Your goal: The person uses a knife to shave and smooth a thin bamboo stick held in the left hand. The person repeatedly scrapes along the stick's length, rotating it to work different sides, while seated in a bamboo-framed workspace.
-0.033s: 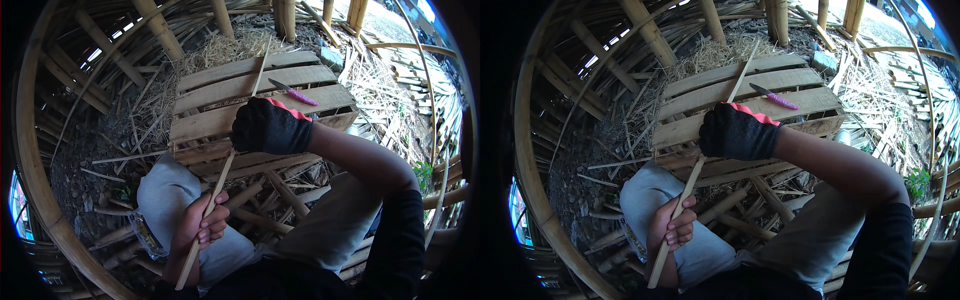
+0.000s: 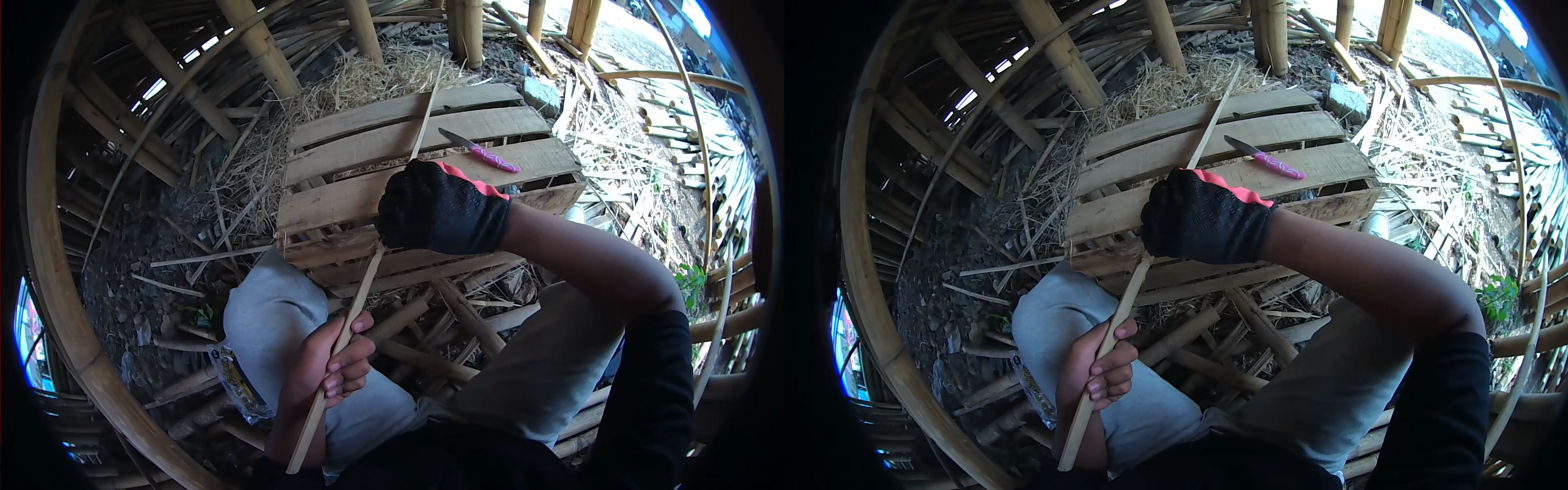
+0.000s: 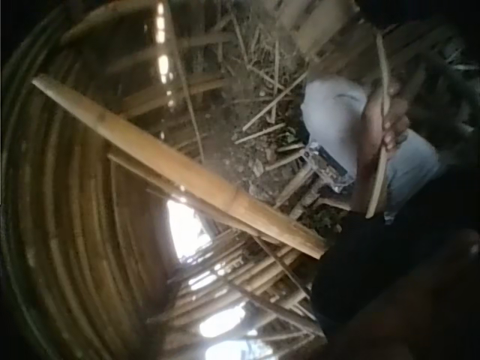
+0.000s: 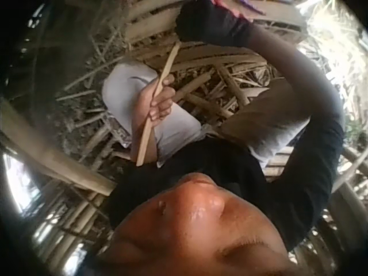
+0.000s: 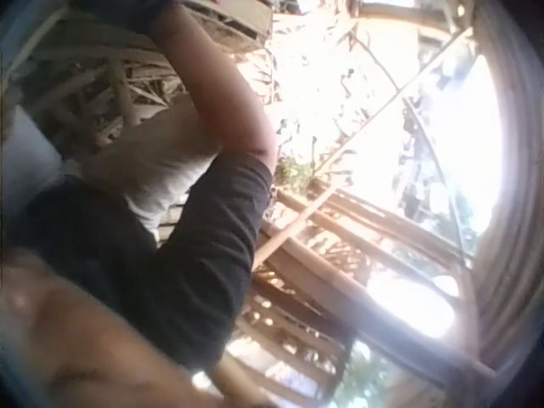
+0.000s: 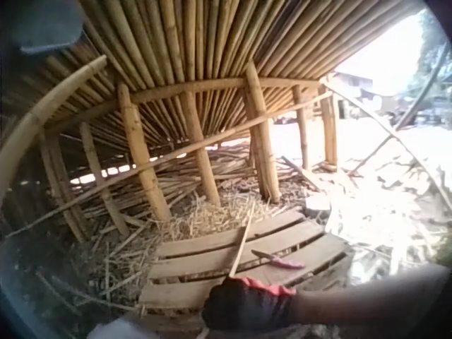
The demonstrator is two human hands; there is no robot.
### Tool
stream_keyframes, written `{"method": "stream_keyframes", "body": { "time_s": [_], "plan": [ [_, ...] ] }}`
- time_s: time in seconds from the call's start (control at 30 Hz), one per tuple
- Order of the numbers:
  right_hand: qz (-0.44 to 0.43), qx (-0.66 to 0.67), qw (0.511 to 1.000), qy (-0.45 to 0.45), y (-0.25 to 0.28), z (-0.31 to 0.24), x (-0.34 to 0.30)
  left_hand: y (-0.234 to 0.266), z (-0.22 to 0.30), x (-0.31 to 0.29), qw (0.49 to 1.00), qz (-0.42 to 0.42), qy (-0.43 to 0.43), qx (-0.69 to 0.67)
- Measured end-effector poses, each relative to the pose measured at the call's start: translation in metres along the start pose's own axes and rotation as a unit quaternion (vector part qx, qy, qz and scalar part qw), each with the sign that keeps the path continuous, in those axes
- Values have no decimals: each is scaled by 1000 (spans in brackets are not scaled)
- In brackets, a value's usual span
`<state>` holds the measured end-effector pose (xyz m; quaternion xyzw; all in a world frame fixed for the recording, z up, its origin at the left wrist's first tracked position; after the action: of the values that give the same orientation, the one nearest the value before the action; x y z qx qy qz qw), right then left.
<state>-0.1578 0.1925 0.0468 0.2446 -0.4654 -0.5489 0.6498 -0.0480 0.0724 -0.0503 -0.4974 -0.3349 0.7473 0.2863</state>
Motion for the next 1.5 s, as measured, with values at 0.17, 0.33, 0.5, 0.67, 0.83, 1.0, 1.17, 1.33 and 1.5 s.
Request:
{"method": "stream_keyframes", "body": {
  "time_s": [0.17, 0.33, 0.5, 0.67, 0.83, 1.0, 1.17, 1.33, 1.5],
  "plan": [
    [-7, 84, 987, -134, -3, 0, -3, 0, 1, 1, 1000, -9, 0, -5],
    [-42, 124, 962, -241, -3, -7, 2, -1, -2, 3, 999, 36, 0, 17],
    [-148, 111, 966, -179, -3, -22, 9, -5, 1, 4, 1000, 11, -11, 1],
    [-98, 258, 940, -199, -23, -12, 1, -3, 0, 4, 998, 47, -2, 39],
    [-109, 311, 903, -276, -38, -3, 1, -2, 1, 3, 994, 84, -11, 64],
    [-43, 214, 962, -163, -23, -11, 10, -5, 0, 4, 993, 92, -13, 72],
    [-66, 243, 956, -150, -18, -18, 18, -7, -1, 2, 992, 97, -26, 80],
    [156, 214, 963, -37, 37, -58, 42, -1, 5, 4, 978, 144, -74, 135],
    [131, 210, 947, -203, 35, 7, 25, -2, -1, 21, 989, 116, -47, 77]
  ]
}}
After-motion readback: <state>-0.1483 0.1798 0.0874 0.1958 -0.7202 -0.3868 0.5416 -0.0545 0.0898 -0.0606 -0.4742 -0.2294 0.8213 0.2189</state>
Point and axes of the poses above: each hand's wrist, its own x-axis towards the middle knuckle, its own y-axis out of the back of the hand, z = x × y, the point moved 9 cm from there along x, towards the middle knuckle, and after that the axes turned 15 degrees about y, right-handed, at the moved point
